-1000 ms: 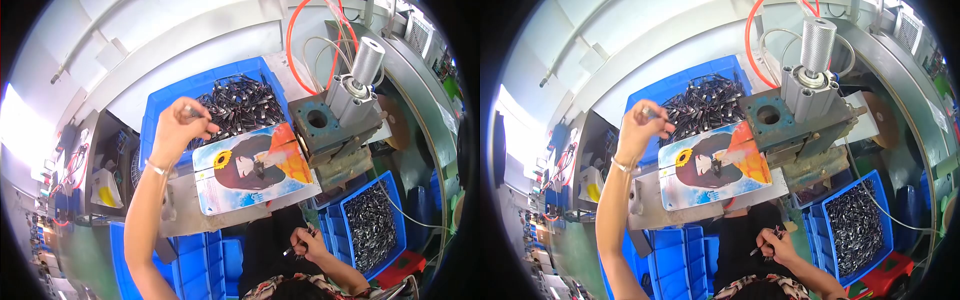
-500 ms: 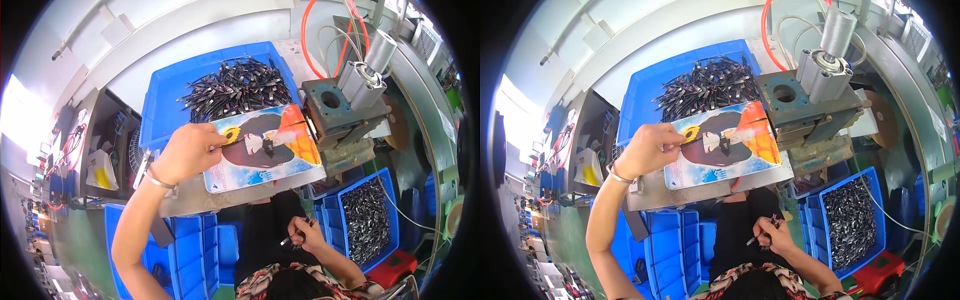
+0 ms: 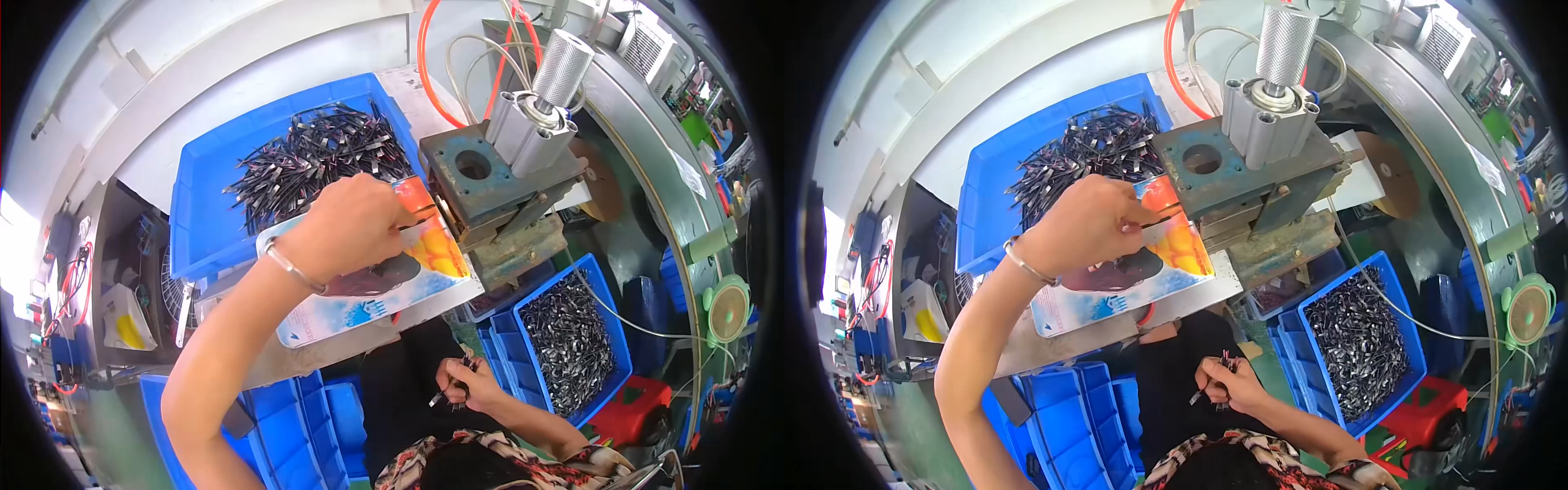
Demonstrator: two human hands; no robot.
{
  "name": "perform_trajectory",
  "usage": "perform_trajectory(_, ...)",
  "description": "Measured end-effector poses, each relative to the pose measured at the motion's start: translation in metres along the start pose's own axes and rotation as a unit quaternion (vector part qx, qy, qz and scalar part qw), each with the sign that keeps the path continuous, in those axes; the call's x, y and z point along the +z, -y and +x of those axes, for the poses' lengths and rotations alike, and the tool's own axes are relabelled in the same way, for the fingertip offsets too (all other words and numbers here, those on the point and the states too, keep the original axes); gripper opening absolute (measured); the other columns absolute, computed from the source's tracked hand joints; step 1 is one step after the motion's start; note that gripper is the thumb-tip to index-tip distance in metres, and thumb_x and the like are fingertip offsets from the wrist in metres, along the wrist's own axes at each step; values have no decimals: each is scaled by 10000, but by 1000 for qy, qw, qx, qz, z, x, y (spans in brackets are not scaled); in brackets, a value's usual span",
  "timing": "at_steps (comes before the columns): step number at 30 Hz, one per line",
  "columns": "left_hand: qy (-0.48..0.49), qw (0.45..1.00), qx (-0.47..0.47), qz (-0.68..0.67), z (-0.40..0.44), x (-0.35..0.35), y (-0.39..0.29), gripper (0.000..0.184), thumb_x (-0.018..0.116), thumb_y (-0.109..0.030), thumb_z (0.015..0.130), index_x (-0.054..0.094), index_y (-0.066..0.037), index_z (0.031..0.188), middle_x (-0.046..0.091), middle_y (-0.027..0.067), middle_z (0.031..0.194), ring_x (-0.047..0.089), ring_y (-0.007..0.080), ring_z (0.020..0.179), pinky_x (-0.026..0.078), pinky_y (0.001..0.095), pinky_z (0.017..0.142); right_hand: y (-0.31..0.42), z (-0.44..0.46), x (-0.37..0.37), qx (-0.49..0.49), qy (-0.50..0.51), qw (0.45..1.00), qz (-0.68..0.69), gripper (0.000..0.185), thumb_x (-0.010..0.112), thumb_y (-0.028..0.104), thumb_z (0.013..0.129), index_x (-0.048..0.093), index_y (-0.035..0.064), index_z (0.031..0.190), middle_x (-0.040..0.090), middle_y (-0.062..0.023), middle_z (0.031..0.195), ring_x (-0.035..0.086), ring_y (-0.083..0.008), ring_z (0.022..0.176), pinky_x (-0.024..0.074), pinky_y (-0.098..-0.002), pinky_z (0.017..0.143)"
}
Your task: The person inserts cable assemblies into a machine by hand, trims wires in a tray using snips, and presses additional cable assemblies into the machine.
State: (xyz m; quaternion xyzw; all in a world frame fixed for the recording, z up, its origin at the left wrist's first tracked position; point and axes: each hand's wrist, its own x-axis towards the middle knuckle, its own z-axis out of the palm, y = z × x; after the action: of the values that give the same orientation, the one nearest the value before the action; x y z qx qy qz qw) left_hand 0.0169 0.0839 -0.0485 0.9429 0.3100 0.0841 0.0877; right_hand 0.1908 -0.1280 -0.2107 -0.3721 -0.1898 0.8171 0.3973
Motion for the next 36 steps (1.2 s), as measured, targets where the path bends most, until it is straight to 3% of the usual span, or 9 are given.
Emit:
perform_trajectory(12, 15, 997, 26, -74, 24, 10, 0, 300, 562, -84, 586, 662, -68, 868, 560, 149, 632, 553, 272, 551, 454, 310, 538, 0, 3, -3, -5, 4, 1000, -1, 348, 480, 295, 882, 513, 13, 681, 328, 30, 459, 266, -51, 393, 208, -214, 387)
perform_trajectory(17, 5, 981, 58, -184, 22, 12, 3, 278, 569, -92, 599, 659, -54, 859, 560, 154, 618, 520, 263, 492, 445, 300, 512, 1, 2, -1, -8, 1, 1000, -8, 361, 492, 314, 866, 510, 8, 675, 323, 18, 451, 263, -57, 381, 201, -219, 376)
perform_trajectory(22, 12, 987, 67, -145, 22, 11, 5, 249, 575, -99, 609, 662, -54, 838, 549, 138, 583, 494, 247, 463, 424, 284, 484, -1, 1, -1, -10, -17, 999, -29, 399, 521, 357, 832, 494, 4, 650, 316, 5, 443, 250, -70, 363, 183, -228, 360)
perform_trajectory(27, 13, 985, 44, -169, 19, 10, 5, 246, 592, -92, 605, 662, -56, 838, 539, 132, 574, 489, 233, 466, 421, 274, 485, 1, -2, -5, -12, 8, 1000, 2, 343, 475, 288, 880, 512, 10, 683, 333, 19, 463, 282, -58, 391, 216, -218, 378)
perform_trajectory(36, 59, 985, 4, -164, 16, 7, 5, 335, 564, -89, 608, 653, -82, 931, 530, 139, 611, 509, 209, 499, 428, 284, 525, -1, -5, -7, -18, -5, 1000, -5, 343, 476, 290, 882, 510, 14, 680, 334, 24, 470, 278, -49, 396, 214, -212, 381)
